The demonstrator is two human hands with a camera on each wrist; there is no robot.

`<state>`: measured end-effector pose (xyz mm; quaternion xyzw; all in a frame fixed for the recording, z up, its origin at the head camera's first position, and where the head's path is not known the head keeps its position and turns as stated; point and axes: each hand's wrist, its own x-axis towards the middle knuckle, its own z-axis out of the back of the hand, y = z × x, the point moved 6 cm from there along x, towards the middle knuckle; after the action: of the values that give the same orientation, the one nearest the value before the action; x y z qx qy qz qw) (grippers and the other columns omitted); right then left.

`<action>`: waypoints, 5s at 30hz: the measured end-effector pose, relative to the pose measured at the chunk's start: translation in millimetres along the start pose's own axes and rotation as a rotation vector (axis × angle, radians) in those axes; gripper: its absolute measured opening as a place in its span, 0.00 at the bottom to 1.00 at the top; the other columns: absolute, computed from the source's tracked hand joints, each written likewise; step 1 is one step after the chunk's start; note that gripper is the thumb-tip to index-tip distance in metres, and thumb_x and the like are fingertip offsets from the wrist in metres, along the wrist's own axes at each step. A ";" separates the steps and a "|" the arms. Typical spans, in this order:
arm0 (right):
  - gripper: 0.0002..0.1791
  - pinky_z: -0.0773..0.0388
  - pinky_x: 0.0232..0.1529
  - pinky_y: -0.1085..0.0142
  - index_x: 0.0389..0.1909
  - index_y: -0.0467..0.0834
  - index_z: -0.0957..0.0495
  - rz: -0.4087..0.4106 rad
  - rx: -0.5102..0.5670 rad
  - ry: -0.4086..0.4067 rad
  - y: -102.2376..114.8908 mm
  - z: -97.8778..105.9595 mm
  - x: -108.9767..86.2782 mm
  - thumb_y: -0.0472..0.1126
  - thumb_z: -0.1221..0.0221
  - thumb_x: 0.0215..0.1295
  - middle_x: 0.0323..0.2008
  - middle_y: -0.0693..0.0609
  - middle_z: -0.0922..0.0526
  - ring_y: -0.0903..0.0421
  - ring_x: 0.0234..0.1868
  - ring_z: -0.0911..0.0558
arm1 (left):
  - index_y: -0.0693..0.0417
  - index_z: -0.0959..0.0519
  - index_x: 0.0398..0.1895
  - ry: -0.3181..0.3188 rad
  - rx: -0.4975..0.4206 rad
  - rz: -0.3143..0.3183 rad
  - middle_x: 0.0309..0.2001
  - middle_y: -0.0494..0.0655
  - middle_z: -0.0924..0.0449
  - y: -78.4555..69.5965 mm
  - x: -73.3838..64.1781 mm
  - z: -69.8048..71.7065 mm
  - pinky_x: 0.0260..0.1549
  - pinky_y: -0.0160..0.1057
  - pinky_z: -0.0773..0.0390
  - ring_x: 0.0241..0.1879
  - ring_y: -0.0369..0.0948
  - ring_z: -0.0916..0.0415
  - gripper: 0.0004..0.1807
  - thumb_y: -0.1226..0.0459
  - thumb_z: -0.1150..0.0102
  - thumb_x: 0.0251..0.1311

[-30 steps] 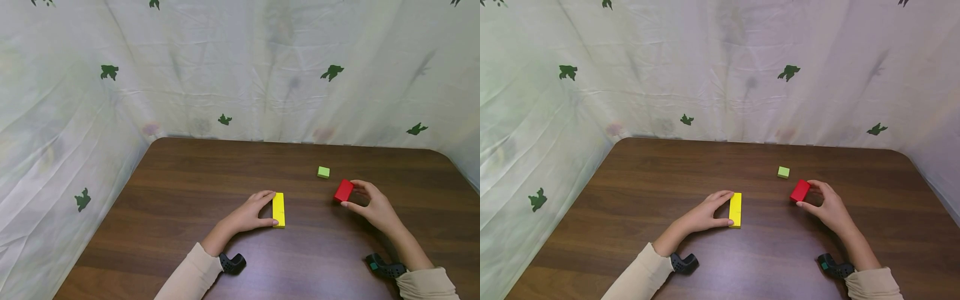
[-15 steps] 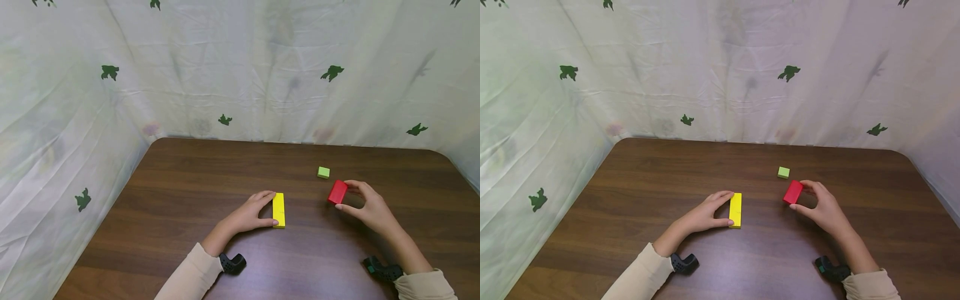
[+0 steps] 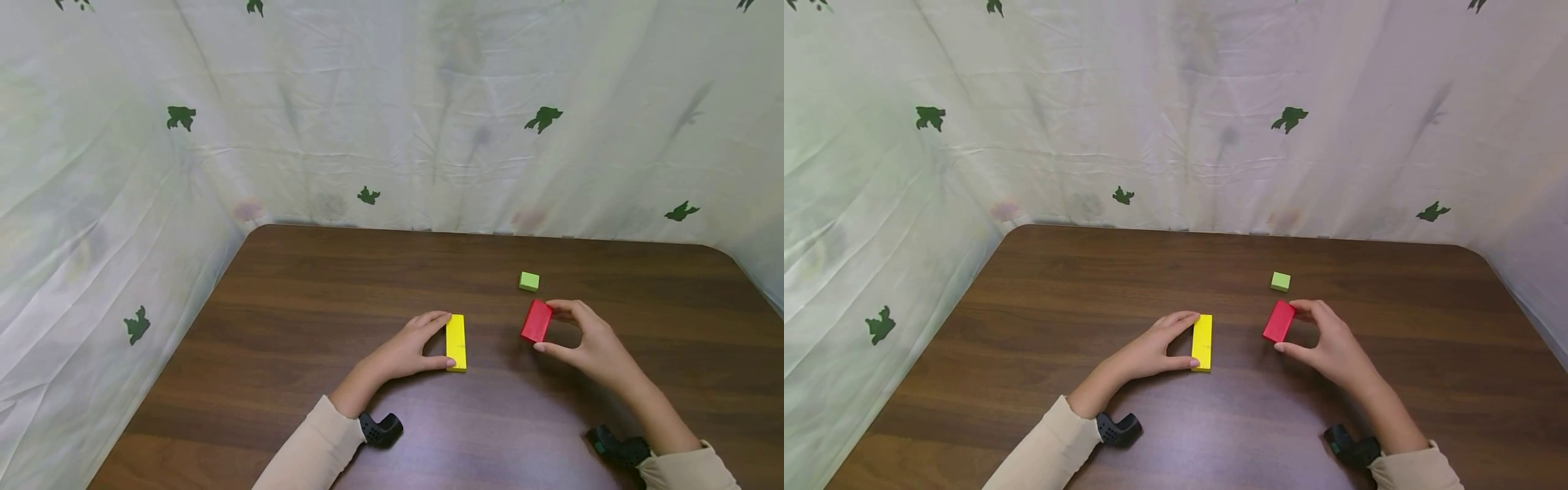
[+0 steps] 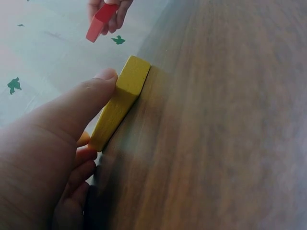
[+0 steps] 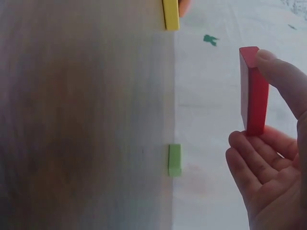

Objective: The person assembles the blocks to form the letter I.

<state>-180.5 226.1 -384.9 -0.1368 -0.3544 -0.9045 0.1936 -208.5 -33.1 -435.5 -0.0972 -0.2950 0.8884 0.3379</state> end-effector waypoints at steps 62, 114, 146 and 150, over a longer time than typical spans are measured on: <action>0.32 0.29 0.47 0.65 0.47 0.50 0.32 0.148 0.188 0.407 68.2 -83.2 -27.6 0.54 0.30 0.40 0.44 0.65 0.29 0.64 0.46 0.26 | 0.52 0.43 0.67 -0.019 0.004 -0.026 0.64 0.45 0.44 2.7 -0.4 -1.9 0.57 0.44 0.41 0.62 0.43 0.48 0.43 0.44 0.42 0.51; 0.23 0.33 0.34 0.76 0.46 0.47 0.23 0.419 0.076 0.300 88.1 -91.9 -37.4 0.52 0.35 0.50 0.39 0.62 0.35 0.67 0.37 0.34 | 0.49 0.45 0.68 -0.003 0.021 -0.012 0.65 0.42 0.46 2.0 0.1 -1.0 0.58 0.43 0.42 0.63 0.41 0.49 0.43 0.43 0.44 0.51; 0.27 0.34 0.30 0.77 0.55 0.47 0.27 0.323 0.048 0.299 82.3 -96.6 -38.1 0.50 0.38 0.53 0.38 0.61 0.34 0.66 0.34 0.33 | 0.49 0.44 0.67 0.000 0.024 -0.009 0.65 0.42 0.45 2.8 0.3 -2.2 0.58 0.43 0.43 0.63 0.42 0.49 0.43 0.42 0.44 0.51; 0.27 0.34 0.30 0.77 0.55 0.47 0.27 0.316 0.058 0.300 81.4 -97.0 -37.8 0.50 0.37 0.53 0.38 0.61 0.34 0.66 0.35 0.33 | 0.50 0.44 0.67 -0.002 0.031 -0.019 0.65 0.43 0.45 1.6 0.6 -1.3 0.58 0.43 0.43 0.63 0.42 0.49 0.43 0.42 0.44 0.51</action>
<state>-121.2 113.5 -420.6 -0.0491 -0.3215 -0.8627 0.3873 -209.3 -33.1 -437.4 -0.0881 -0.2826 0.8898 0.3473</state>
